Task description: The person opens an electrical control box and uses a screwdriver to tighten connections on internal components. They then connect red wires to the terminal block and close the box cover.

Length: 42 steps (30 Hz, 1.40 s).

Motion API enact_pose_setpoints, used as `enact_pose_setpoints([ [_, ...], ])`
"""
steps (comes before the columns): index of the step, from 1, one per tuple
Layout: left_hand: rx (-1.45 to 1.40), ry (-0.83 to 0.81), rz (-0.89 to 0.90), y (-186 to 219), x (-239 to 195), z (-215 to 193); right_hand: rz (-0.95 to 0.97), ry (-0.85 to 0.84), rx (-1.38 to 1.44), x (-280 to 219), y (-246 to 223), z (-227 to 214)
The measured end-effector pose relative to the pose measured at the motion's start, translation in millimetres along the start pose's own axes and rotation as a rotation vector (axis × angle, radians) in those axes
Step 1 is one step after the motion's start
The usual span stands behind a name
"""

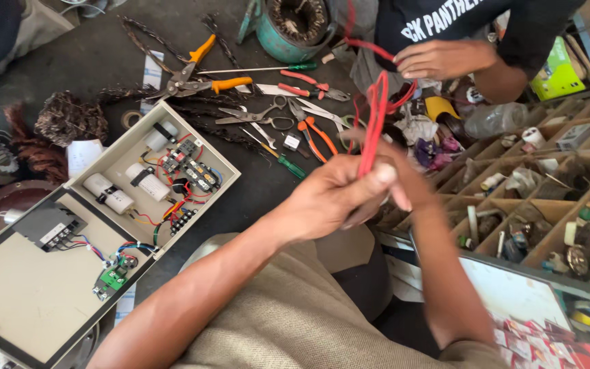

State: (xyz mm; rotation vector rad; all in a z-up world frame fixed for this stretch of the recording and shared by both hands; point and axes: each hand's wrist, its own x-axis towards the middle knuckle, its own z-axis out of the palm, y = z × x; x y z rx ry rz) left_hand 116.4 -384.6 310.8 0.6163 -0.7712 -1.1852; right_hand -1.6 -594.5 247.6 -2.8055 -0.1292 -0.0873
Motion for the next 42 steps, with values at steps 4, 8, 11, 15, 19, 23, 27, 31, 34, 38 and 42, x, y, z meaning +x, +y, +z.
enact_pose_setpoints([
  [4, -0.156, 0.172, -0.005, 44, -26, 6, 0.147, 0.13, 0.191, -11, 38, 138],
  [8, -0.179, 0.443, 0.293, 84, -52, -13, 0.362, 0.421, 0.014, -92, 123, 186],
  [11, -0.28, 0.636, 0.397, 96, -72, -37, 0.626, 0.572, -0.196, -167, 174, 174],
  [15, -0.298, 0.672, 0.333, 66, -87, -51, 0.956, 0.566, -0.49, -242, 206, 135],
  [19, -0.262, 0.709, 0.007, 18, -92, -64, 1.289, 0.866, -0.001, -283, 222, 80],
  [23, -0.235, 0.597, -0.333, -25, -89, -70, 1.073, 1.067, 0.238, -301, 211, 23],
  [27, -0.208, 0.464, -0.589, -57, -84, -73, 0.694, 1.163, 0.818, -291, 175, -29],
  [31, -0.149, 0.284, -0.763, -83, -70, -72, 0.558, 1.204, 1.16, -258, 133, -59],
  [34, 0.332, 0.311, -1.033, -93, -56, -69, 0.349, 1.043, 1.194, -231, 108, -74],
  [38, 1.4, -0.184, -0.914, -95, -44, -56, 0.306, 0.942, 1.21, -192, 80, -75],
  [42, 1.183, -0.145, -0.503, -97, -30, -26, 0.423, 0.813, 1.163, -129, 46, -55],
])
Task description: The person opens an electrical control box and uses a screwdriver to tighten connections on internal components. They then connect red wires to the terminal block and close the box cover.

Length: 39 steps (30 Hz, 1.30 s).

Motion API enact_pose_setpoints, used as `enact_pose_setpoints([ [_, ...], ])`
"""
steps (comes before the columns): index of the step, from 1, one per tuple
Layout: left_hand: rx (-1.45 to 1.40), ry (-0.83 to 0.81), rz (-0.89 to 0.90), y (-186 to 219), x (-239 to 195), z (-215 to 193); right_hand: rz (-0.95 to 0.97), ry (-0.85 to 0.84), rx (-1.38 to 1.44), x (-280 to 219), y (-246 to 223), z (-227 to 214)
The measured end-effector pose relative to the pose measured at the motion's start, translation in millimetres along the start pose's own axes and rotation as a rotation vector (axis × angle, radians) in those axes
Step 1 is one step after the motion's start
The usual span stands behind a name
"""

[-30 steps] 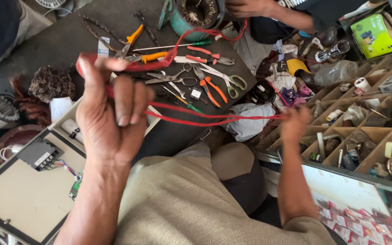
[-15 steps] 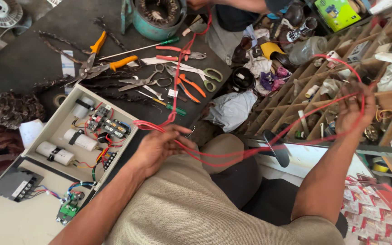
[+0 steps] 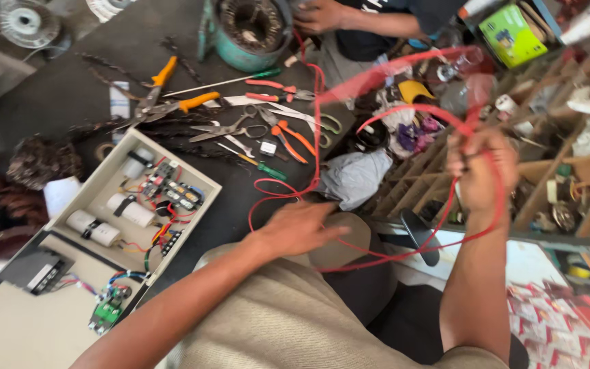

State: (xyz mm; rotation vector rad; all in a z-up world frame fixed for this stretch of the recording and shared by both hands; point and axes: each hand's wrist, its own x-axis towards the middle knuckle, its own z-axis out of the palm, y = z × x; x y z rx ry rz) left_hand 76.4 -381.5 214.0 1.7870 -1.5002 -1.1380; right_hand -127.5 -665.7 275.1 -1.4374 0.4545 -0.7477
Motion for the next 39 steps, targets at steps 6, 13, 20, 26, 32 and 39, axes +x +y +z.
enact_pose_setpoints([
  [6, -1.101, 0.255, -0.033, 30, 42, -8, -0.327, -0.334, -0.95, -3, 2, 133],
  [13, -1.669, 0.575, -0.095, -12, 25, -26, -0.289, -0.48, -1.174, -33, 1, 224],
  [20, -1.688, 0.725, 0.046, -49, -17, -30, -0.341, -0.513, -0.856, -51, 34, 244],
  [26, -1.766, 0.836, -0.008, -64, -54, -39, 0.048, -0.456, -0.665, -66, 62, 236],
  [32, -1.642, 0.844, -0.043, -80, -81, -18, 0.143, -0.642, -0.692, -53, 51, 228],
  [39, -1.436, 0.835, -0.043, -95, -79, 9, 0.082, -0.629, -0.8, -19, 47, 313],
])
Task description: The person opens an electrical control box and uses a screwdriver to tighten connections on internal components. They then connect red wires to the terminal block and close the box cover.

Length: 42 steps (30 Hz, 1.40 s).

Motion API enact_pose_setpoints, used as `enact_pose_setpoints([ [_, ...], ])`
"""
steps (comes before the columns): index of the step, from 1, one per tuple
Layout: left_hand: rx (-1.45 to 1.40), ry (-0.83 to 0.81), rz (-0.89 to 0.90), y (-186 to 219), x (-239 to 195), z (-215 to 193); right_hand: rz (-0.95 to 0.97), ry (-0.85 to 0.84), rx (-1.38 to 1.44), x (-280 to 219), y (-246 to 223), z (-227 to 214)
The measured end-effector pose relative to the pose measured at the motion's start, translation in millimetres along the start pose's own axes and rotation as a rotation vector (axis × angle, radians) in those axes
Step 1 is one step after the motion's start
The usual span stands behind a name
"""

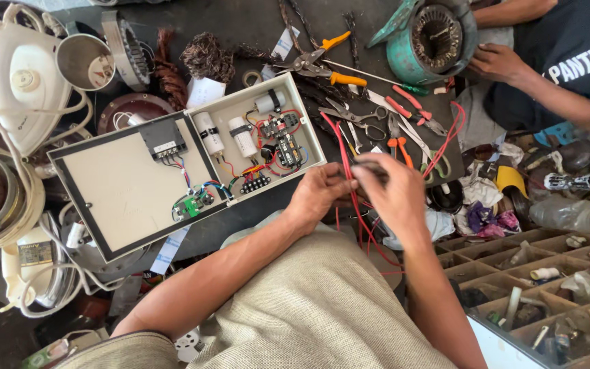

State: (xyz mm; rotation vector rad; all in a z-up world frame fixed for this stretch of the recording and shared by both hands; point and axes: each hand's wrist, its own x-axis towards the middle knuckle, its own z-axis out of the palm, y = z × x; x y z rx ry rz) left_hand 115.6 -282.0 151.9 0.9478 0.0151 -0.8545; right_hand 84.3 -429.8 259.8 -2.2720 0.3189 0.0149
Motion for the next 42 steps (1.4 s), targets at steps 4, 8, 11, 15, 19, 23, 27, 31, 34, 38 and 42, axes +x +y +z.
enact_pose_setpoints([
  [4, 0.045, 0.042, 0.071, -3, 1, -6, -0.143, 0.025, -0.174, 22, -17, 20],
  [8, -0.072, 0.096, 0.069, -3, 0, -12, -0.244, 0.012, -0.171, 26, -12, 31],
  [11, -0.119, 0.082, 0.104, 0, 1, -15, -0.124, -0.015, -0.113, 22, -5, 33],
  [15, -0.124, 0.118, 0.062, 6, 3, -17, 0.048, -0.032, -0.001, 17, 2, 34],
  [19, -0.075, 0.149, 0.059, 11, 3, -18, -0.027, -0.071, 0.122, 16, 2, 39],
  [23, -0.074, 0.196, 0.061, 8, 3, -25, 0.049, -0.165, 0.129, 19, -1, 44],
  [27, -0.104, 0.16, 0.173, 6, 1, -30, -0.222, -0.207, 0.038, 23, -3, 45],
  [31, 0.121, 0.179, 0.032, 16, -17, -39, -0.101, -0.233, 0.063, 29, -4, 55],
  [34, 0.309, 0.277, 0.116, 35, -54, -57, -0.04, -0.266, 0.153, 34, -3, 62],
  [38, 0.366, 0.585, 0.273, 63, -133, -96, 0.083, -0.39, 0.2, 42, 8, 73],
  [42, 0.404, 1.078, 0.33, 83, -215, -128, 0.005, -0.512, 0.017, 60, 25, 88],
])
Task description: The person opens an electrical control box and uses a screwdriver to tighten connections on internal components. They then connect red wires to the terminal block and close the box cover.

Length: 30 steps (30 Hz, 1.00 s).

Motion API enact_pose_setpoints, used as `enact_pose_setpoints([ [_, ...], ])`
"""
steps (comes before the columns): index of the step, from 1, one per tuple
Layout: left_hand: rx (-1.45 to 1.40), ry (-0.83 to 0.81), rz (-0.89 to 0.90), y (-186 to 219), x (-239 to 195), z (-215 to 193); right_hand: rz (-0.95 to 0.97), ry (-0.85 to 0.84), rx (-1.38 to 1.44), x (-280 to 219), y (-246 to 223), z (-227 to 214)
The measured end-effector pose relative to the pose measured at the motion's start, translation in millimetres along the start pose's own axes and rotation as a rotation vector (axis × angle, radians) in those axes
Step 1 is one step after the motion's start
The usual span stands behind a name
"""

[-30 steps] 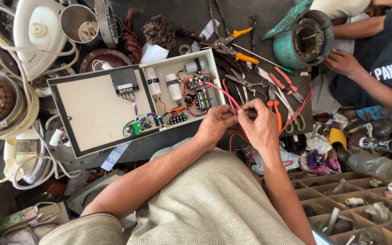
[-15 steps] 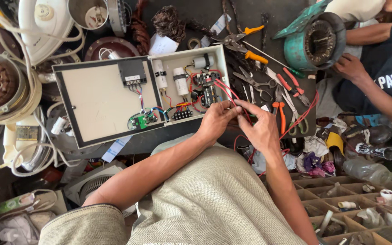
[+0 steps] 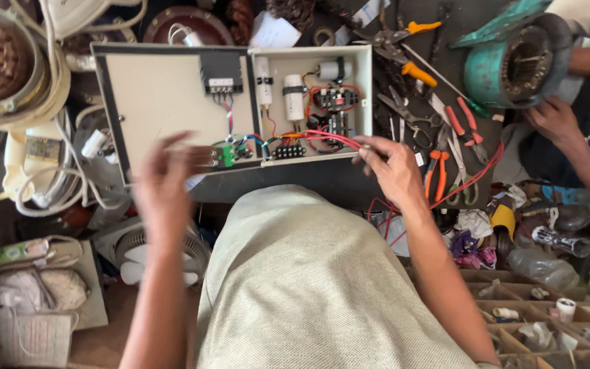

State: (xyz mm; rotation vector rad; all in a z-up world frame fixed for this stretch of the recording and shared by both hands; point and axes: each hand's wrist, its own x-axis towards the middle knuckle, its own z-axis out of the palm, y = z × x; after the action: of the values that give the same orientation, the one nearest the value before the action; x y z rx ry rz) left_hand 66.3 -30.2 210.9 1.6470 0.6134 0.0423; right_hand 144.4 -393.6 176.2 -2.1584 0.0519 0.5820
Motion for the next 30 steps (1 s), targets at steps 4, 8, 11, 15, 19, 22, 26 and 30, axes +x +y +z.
enact_pose_setpoints([
  [4, -0.227, 0.174, 0.095, -2, 1, -61, -0.009, -0.104, 0.194, 29, 4, 13],
  [8, -0.268, 0.297, 0.105, -14, -8, -90, 0.029, -0.078, -0.151, 45, -6, 24],
  [11, -0.307, 0.356, 0.065, -26, -11, -96, -0.057, -0.042, -0.343, 53, -15, 33],
  [15, -0.29, 0.389, 0.031, -38, -9, -96, -0.303, -0.091, -0.226, 68, -15, 43],
  [19, -0.266, 0.405, 0.014, -47, -3, -96, -0.199, -0.08, -0.385, 79, -8, 60],
  [22, -0.272, 0.418, 0.004, -51, 1, -98, -0.311, -0.055, -0.44, 82, -1, 70],
  [26, -0.248, 0.431, 0.005, -56, 4, -103, -0.454, -0.06, -0.443, 84, 6, 81],
  [30, -0.239, 0.439, 0.012, -57, 7, -109, -0.477, -0.03, -0.431, 85, 8, 82],
])
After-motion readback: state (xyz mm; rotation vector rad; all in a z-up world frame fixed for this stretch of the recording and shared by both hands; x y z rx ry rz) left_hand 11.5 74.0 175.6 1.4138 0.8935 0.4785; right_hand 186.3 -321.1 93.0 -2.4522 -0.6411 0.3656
